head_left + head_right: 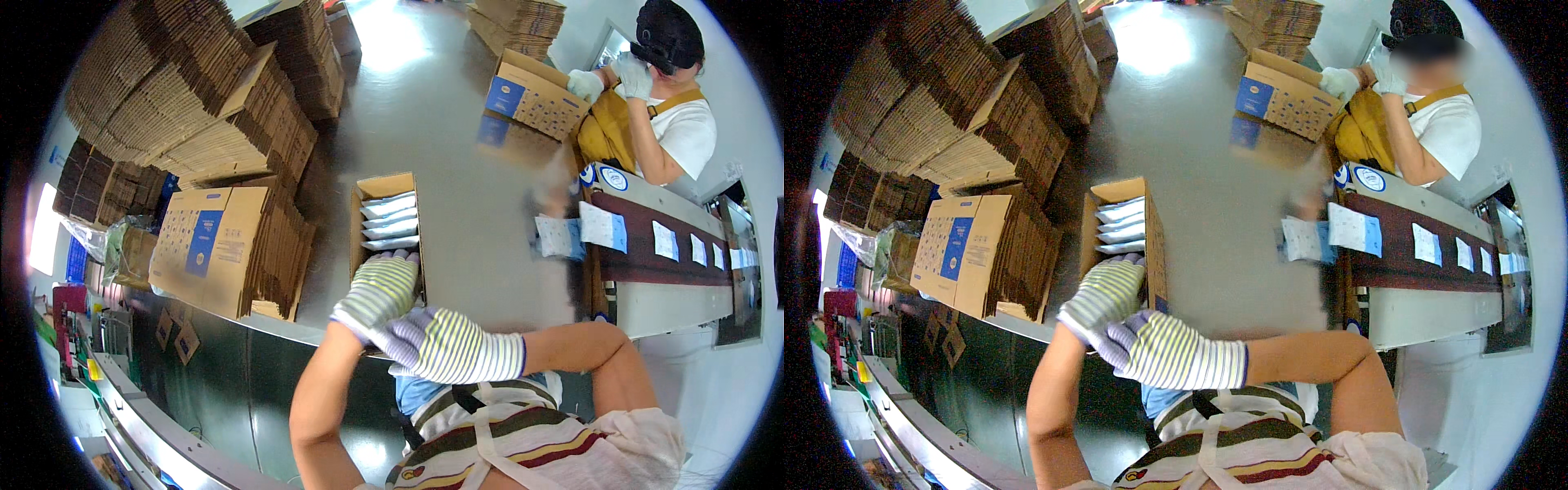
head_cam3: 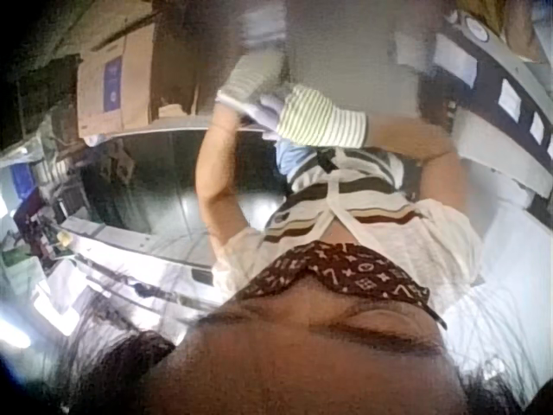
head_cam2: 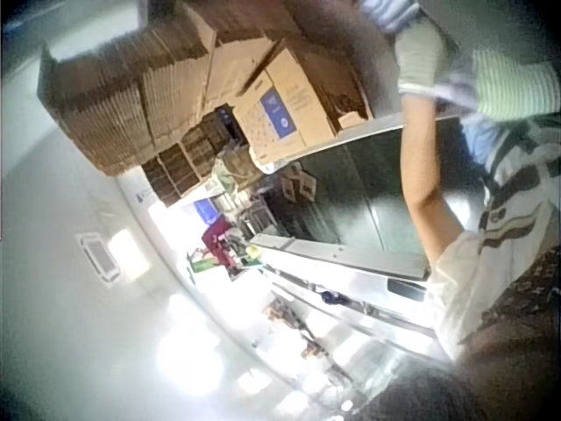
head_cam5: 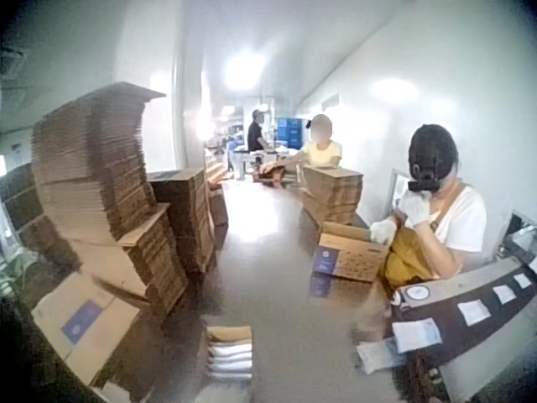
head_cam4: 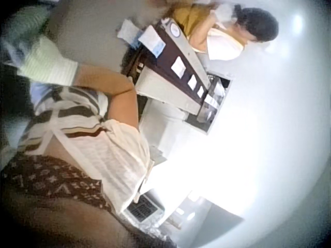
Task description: The person picks up several white packets from a conveyor and packs them into a cardboard box, then takes a flat cardboard sheet and folds it into a new box before continuing to pack more packets.
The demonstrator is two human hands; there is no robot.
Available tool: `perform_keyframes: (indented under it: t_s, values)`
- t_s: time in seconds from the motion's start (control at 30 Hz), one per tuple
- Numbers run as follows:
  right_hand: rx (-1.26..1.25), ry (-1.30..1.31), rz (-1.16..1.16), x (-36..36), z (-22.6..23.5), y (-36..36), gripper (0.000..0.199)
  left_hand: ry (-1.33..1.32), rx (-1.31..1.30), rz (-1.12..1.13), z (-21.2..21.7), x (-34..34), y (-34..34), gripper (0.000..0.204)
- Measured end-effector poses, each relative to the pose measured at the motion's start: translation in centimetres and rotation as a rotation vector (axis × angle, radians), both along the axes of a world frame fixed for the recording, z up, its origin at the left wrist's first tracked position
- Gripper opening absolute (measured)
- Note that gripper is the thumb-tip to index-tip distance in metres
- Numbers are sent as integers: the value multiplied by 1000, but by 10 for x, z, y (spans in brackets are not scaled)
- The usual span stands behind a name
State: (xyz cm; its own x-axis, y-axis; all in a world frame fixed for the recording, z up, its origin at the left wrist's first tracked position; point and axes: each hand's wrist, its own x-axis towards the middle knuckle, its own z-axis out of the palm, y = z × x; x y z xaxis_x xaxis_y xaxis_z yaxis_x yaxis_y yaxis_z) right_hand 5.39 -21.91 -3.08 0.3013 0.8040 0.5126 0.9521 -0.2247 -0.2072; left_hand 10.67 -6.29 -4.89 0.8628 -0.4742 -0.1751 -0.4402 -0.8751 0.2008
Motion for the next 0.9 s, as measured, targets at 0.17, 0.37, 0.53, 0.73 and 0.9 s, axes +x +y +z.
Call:
perform_keyframes:
  t_s: [0.17,0.37,0.53,0.73,0.9]
  values:
    - [-340,-192,29,3,-30,7,54,-283,-560,88,77,-21,32,23]
    - [-195,-355,-528,194,-44,53,44,-773,31,381,67,-20,107,28]
    - [-361,-270,-716,264,3,63,79,-696,351,667,31,-54,166,58]
    - [-377,-114,-248,163,-87,37,78,-549,352,847,29,-71,148,65]
    - [-153,329,-181,117,-86,5,75,-768,174,675,84,-125,106,48]
